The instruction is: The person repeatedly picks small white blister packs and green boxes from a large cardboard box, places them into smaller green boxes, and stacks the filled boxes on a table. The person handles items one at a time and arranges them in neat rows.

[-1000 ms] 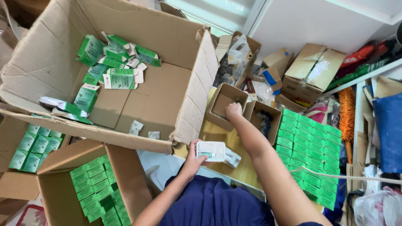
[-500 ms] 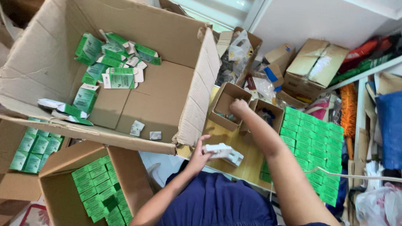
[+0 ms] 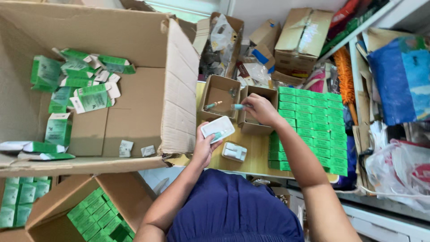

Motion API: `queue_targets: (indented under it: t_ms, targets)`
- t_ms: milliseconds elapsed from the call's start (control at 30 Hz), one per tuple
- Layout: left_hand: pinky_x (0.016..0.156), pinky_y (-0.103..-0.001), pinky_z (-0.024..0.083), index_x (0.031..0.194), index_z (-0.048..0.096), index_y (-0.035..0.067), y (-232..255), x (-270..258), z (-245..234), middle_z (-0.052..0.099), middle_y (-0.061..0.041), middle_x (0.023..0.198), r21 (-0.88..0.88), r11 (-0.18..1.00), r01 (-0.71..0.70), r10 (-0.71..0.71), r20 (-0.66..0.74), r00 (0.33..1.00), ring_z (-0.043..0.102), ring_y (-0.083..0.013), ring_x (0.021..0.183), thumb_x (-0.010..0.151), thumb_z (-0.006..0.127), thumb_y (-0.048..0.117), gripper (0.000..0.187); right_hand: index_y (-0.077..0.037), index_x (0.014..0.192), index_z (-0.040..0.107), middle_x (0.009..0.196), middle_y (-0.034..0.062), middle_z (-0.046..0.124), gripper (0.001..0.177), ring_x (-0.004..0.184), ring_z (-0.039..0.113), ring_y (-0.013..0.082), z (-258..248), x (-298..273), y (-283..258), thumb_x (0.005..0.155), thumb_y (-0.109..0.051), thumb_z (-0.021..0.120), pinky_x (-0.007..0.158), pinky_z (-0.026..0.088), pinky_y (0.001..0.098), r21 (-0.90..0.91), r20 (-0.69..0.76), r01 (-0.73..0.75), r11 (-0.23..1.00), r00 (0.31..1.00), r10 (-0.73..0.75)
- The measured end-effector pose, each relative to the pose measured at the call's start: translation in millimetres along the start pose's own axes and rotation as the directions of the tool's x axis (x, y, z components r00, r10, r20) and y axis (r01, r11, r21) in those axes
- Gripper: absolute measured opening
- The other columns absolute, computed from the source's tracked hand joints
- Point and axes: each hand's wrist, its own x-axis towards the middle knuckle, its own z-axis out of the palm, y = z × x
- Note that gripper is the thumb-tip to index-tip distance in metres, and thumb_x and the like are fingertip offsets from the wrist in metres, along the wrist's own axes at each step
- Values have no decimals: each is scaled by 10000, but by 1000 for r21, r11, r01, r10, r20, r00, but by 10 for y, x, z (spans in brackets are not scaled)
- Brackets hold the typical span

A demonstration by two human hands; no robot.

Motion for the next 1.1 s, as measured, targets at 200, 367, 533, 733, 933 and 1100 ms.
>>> queue_targets:
  t_ms: [200,367,533,733,933,1100]
  targets:
    - [832,-370,631,1396,396,198,-97,-94,-108,535,-94,1334,-25,998,55,-56,-51,997,636,-248,1126,934,483,-30,523,-53,915,693,952,151,660,157,948,654,392,838,356,629,779,-105,751,799,531,480,-220,-145,-66,973,989,34]
    - [831,-374,633,1391,409,184,-125,-299,-212,540,-88,1324,-28,998,54,-57,-91,994,633,-229,1122,940,496,-8,498,-151,897,744,1005,81,725,107,1030,697,289,1506,834,819,867,-112,649,883,522,459,-593,72,-58,803,990,125]
    - [819,-367,631,1387,415,167,-28,-487,-321,558,-93,1304,-61,998,28,-36,-128,991,647,-231,1096,947,504,14,474,-184,1005,714,962,77,754,185,975,716,275,1662,983,748,852,-107,645,853,494,458,-613,260,-29,790,936,237]
    - [797,-359,629,1404,412,170,-46,-538,-323,559,-91,1284,-52,998,34,-40,-110,993,647,-209,1077,956,514,26,482,-89,857,693,949,131,722,94,952,675,347,1107,551,996,837,-181,687,806,539,453,-286,-240,-5,958,968,-67]
    - [774,-340,634,1404,406,180,-130,-576,-316,569,-84,1277,-34,998,61,-66,-135,989,660,-202,1057,953,523,31,489,-138,890,741,974,105,726,83,1002,643,316,681,41,1630,871,-164,665,814,512,472,-532,-374,-448,718,886,275]
    - [767,-335,635,1412,406,174,-115,-547,-295,576,-86,1267,-35,999,34,-38,-134,990,667,-195,1038,957,523,32,490,-222,971,736,951,31,750,162,1025,655,228,840,54,1635,826,-291,718,869,446,440,-773,-252,-399,494,907,339]
